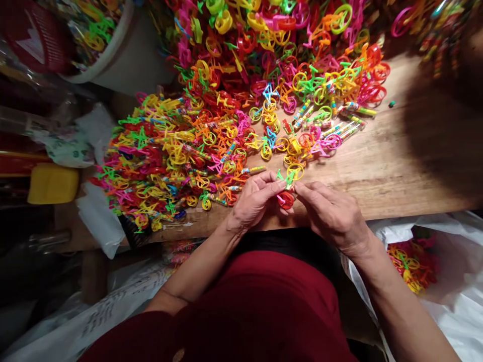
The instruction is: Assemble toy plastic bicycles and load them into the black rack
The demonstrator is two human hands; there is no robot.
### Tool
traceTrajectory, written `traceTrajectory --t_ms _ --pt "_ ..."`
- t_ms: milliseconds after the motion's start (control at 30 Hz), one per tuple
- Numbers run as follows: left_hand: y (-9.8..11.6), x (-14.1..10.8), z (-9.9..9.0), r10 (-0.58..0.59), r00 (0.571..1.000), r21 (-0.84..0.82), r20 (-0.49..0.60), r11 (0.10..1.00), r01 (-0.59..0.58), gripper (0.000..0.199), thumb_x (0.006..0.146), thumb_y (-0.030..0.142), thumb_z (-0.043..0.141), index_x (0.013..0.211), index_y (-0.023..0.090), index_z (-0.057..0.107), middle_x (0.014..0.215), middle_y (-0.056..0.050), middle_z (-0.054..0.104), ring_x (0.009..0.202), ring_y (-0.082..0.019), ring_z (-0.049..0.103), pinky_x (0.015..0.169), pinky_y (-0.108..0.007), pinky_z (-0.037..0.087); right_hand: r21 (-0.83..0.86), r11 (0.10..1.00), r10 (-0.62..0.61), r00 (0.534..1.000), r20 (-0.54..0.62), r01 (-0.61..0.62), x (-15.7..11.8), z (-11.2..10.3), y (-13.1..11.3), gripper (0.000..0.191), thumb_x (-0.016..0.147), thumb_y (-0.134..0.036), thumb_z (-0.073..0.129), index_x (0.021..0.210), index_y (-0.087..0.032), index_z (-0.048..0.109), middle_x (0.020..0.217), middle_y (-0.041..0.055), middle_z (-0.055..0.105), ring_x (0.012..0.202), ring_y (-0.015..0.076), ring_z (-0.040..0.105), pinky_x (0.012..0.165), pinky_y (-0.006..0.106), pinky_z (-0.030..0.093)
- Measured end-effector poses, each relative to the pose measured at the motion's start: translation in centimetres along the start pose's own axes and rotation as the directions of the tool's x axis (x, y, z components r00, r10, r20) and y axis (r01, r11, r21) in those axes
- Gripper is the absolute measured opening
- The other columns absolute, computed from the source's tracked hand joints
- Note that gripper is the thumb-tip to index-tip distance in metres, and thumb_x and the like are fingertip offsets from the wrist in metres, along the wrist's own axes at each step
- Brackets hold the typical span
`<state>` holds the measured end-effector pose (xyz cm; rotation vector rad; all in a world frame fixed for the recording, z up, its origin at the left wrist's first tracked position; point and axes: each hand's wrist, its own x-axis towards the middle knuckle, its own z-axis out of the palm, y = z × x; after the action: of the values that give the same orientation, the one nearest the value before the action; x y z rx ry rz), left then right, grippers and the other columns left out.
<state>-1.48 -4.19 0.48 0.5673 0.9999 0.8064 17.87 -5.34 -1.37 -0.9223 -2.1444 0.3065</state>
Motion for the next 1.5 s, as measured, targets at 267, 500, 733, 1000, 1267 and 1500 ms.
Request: traceTrajectory --t_ms 267,500,733,1000,1267,1500 --pt "7.4 -4.4 -5.3 0.316 0.903 0.551 -0.29 0.827 -0.112 0.036 0.081 0.053 0.073 0.078 0.018 0.066 0.071 -0.002 0.07 0.058 -0.013 0.063 0.057 -0.028 0.056 -0.026 0.999 0.042 0.999 -0.01 -0.043 3.7 3.1 -3.8 0.054 0.099 -0.015 0.055 0.151 -0.013 0.041 0.108 0.0121 0.077 0.084 0.0179 0.074 0.076 0.027 0.059" --pt "12.5 -5.3 -8.1 0.908 0.415 0.965 0.06 -0.16 0.209 0.042 0.094 0.045 0.065 0.122 0.015 0.069 0.13 -0.011 0.066 0.122 -0.033 0.06 0.101 -0.052 0.048 -0.158 0.974 0.143 0.98 -0.138 -0.164 1.7 3.1 -0.6 0.037 0.093 -0.011 0.059 0.129 -0.019 0.064 0.109 0.0097 0.078 0.095 0.022 0.076 0.083 0.031 0.059" --pt "5.6 4.7 -0.5 0.464 0.862 0.916 0.203 -0.4 0.0 0.029 0.094 0.029 0.064 0.12 0.015 0.07 0.127 -0.014 0.063 0.121 -0.033 0.057 0.098 -0.043 0.052 -0.319 0.862 0.351 0.918 -0.186 -0.394 1.6 -1.0 4.6 0.026 0.096 -0.021 0.055 0.115 -0.022 0.072 0.097 0.0107 0.075 0.083 0.0237 0.072 0.069 0.034 0.055" --pt "4.8 5.8 -3.4 0.479 0.862 0.932 0.164 -0.361 0.023 0.04 0.095 0.015 0.051 0.131 0.02 0.064 0.128 -0.015 0.065 0.113 -0.029 0.062 0.093 -0.039 0.054 -0.419 0.776 0.396 0.881 -0.259 -0.472 2.8 -2.1 10.7 0.023 0.094 -0.02 0.052 0.108 -0.019 0.071 0.102 0.0121 0.069 0.095 0.0264 0.064 0.081 0.039 0.053" --pt "8.7 5.0 -4.8 0.726 0.646 0.867 -0.234 0.457 -0.2 0.05 0.089 0.018 0.062 0.138 0.02 0.056 0.07 0.005 0.067 0.06 -0.009 0.055 0.068 -0.021 0.045 -0.503 0.815 0.181 0.951 -0.25 -0.287 5.0 -1.3 14.3 0.009 0.085 -0.023 0.068 0.08 -0.024 0.06 0.078 0.007 0.06 0.067 0.0191 0.046 0.052 0.032 0.029" --pt "10.7 3.1 -5.2 0.301 0.909 0.103 -0.288 0.954 -0.283 0.032 0.074 0.026 0.082 0.094 0.014 0.062 0.079 0.002 0.066 0.057 -0.008 0.06 0.049 -0.019 0.047 -0.541 0.819 0.136 0.981 -0.138 -0.19 5.5 -1.5 15.2 0.011 0.091 -0.024 0.057 0.081 -0.027 0.056 0.076 0.0077 0.057 0.059 0.0178 0.043 0.048 0.033 0.027"
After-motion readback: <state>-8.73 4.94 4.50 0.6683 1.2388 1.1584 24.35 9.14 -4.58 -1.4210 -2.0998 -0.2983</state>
